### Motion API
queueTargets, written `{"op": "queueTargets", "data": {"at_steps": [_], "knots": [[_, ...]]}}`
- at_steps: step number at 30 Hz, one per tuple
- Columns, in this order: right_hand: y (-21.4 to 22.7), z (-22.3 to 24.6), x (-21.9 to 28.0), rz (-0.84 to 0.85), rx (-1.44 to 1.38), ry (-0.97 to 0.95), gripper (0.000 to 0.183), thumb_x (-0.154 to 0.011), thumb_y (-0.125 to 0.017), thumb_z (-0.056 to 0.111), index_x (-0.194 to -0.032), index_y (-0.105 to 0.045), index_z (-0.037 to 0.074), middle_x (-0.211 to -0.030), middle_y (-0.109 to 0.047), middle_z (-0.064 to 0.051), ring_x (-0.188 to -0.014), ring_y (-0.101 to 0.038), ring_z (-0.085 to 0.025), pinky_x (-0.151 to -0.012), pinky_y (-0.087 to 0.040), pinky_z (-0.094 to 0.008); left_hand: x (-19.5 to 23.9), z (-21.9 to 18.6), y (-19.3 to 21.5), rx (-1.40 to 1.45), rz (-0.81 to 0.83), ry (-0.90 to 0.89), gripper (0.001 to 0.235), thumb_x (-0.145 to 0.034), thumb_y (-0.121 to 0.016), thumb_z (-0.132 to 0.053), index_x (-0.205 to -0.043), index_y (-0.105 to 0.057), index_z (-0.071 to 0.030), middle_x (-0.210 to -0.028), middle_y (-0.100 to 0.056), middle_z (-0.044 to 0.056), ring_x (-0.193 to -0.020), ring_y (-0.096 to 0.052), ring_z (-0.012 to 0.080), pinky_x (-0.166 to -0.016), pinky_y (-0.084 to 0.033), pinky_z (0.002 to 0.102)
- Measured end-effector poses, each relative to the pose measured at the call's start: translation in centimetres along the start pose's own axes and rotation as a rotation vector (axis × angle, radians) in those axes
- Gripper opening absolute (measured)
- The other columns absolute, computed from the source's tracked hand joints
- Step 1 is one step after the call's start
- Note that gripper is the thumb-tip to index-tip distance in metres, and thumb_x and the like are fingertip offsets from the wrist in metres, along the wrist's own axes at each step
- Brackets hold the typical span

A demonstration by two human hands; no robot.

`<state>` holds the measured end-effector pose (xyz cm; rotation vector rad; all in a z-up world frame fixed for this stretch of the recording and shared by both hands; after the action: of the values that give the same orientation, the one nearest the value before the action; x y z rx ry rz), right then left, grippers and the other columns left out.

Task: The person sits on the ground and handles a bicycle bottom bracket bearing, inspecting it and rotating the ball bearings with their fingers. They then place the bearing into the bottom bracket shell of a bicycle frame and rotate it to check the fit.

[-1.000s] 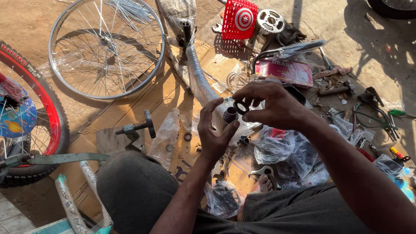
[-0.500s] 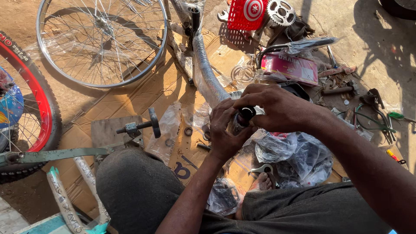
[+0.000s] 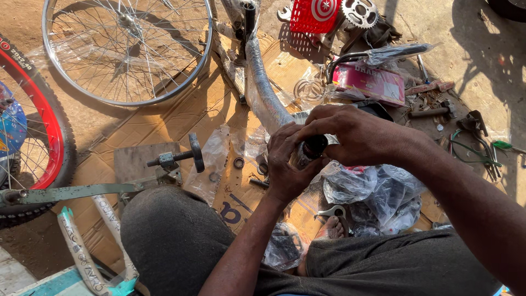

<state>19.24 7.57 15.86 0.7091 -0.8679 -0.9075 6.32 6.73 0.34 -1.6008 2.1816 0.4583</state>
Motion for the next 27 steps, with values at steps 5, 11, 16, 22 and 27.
{"op": "queueTargets", "data": {"at_steps": [5, 11, 16, 22, 27], "knots": [[0.2, 0.4, -0.3, 0.031, 0.006, 0.000, 0.048, -0.079, -0.072, -0.002, -0.122, -0.074, 0.019, -0.114, -0.070, -0.006, -0.109, -0.069, -0.023, -0.090, -0.060, -0.037, 0.2, 0.2, 0.0, -0.022, 0.006, 0.001, 0.059, -0.084, -0.088, -0.041, -0.129, -0.065, -0.010, -0.133, -0.068, 0.010, -0.137, -0.060, 0.0329, -0.121, -0.043, 0.050], [0.6, 1.0, -0.9, 0.123, 0.029, -0.151, 0.056, -0.078, -0.069, -0.004, -0.127, -0.074, 0.022, -0.115, -0.070, -0.004, -0.104, -0.071, -0.020, -0.084, -0.062, -0.035, 0.4, 0.6, -0.2, -0.017, 0.014, -0.010, 0.061, -0.085, -0.087, -0.042, -0.130, -0.065, -0.009, -0.133, -0.067, 0.010, -0.138, -0.059, 0.0321, -0.123, -0.042, 0.050], [1.1, 1.6, -0.9, 0.187, 0.180, -0.268, 0.048, -0.083, -0.082, 0.023, -0.130, -0.072, 0.021, -0.099, -0.070, -0.005, -0.092, -0.070, -0.020, -0.082, -0.059, -0.040, 0.4, 0.5, -0.1, -0.041, 0.018, 0.012, 0.059, -0.084, -0.088, -0.039, -0.129, -0.065, -0.008, -0.133, -0.067, 0.010, -0.137, -0.059, 0.0319, -0.121, -0.043, 0.049], [1.0, 1.4, -0.6, 0.167, 0.199, -0.241, 0.046, -0.086, -0.079, 0.030, -0.130, -0.071, 0.020, -0.104, -0.068, -0.005, -0.098, -0.068, -0.021, -0.086, -0.057, -0.041, 0.2, 0.1, 0.1, -0.037, 0.003, -0.006, 0.058, -0.083, -0.088, -0.036, -0.128, -0.066, -0.009, -0.133, -0.067, 0.009, -0.137, -0.060, 0.0314, -0.121, -0.045, 0.048], [0.2, 1.0, -0.6, 0.117, 0.220, -0.090, 0.059, -0.080, -0.077, 0.023, -0.138, -0.069, 0.023, -0.121, -0.067, -0.005, -0.111, -0.061, -0.025, -0.094, -0.052, -0.044, 0.1, -0.1, 0.2, 0.010, -0.007, -0.016, 0.059, -0.085, -0.087, -0.038, -0.132, -0.066, -0.009, -0.134, -0.067, 0.008, -0.136, -0.061, 0.0300, -0.120, -0.046, 0.048]]}}
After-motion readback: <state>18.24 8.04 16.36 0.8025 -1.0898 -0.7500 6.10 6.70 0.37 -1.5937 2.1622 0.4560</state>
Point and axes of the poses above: each hand's wrist, its own x-axis away from the middle knuckle, its own y-axis out of the back of the hand, z = x × y, the point moved 2 cm from there along -x, towards the middle knuckle
